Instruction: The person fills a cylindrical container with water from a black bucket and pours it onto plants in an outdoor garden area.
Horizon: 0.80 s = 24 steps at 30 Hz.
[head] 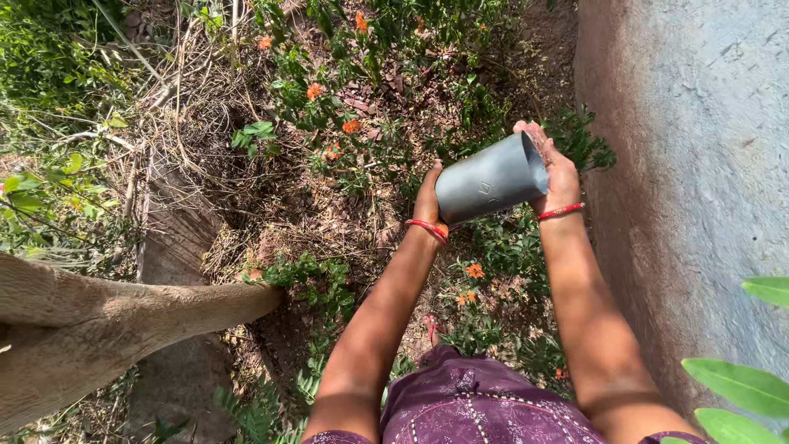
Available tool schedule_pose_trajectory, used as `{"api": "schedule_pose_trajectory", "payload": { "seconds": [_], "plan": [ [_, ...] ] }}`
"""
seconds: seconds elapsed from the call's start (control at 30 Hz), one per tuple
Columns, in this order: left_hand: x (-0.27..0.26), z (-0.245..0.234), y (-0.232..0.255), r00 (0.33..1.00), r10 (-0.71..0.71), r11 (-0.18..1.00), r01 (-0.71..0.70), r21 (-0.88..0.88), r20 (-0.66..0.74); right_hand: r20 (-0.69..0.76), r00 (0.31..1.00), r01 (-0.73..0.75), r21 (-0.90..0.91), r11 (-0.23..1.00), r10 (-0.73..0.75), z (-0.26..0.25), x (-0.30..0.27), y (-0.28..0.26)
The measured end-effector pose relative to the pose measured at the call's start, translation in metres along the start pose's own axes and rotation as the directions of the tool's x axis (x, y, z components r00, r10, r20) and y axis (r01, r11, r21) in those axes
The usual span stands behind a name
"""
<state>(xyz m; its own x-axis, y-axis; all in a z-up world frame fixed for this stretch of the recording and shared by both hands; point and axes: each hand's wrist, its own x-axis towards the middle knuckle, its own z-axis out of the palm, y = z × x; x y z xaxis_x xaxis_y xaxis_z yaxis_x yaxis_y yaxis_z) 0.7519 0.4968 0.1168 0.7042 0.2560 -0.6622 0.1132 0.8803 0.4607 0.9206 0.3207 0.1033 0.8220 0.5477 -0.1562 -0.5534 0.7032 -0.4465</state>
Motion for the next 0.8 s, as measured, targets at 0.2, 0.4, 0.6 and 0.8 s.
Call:
{"api": "schedule_pose_trajectory", "payload": {
  "seconds": [0.2, 0.4, 0.6, 0.8],
  "plan": [
    [0.012, -0.008, 0.011, 0.993, 0.094, 0.995, -0.091, -0.041, 0.065, 0.040, 0.998, -0.052, -0.035, 0.998, 0.054, 0.011, 0.015, 0.011],
    [0.022, -0.008, 0.030, 0.998, 0.066, 0.996, -0.065, -0.059, 0.017, -0.004, 0.997, -0.075, -0.116, 0.990, 0.075, 0.027, 0.053, 0.019],
    [0.022, -0.009, 0.051, 0.993, 0.120, 0.990, -0.118, -0.074, 0.016, 0.091, 0.984, -0.127, -0.227, 0.966, 0.151, 0.056, 0.064, 0.028],
    [0.015, -0.012, 0.068, 0.992, 0.108, 0.991, -0.112, -0.079, -0.058, 0.071, 0.992, -0.079, -0.278, 0.957, 0.103, 0.070, 0.077, 0.046]
  ]
}}
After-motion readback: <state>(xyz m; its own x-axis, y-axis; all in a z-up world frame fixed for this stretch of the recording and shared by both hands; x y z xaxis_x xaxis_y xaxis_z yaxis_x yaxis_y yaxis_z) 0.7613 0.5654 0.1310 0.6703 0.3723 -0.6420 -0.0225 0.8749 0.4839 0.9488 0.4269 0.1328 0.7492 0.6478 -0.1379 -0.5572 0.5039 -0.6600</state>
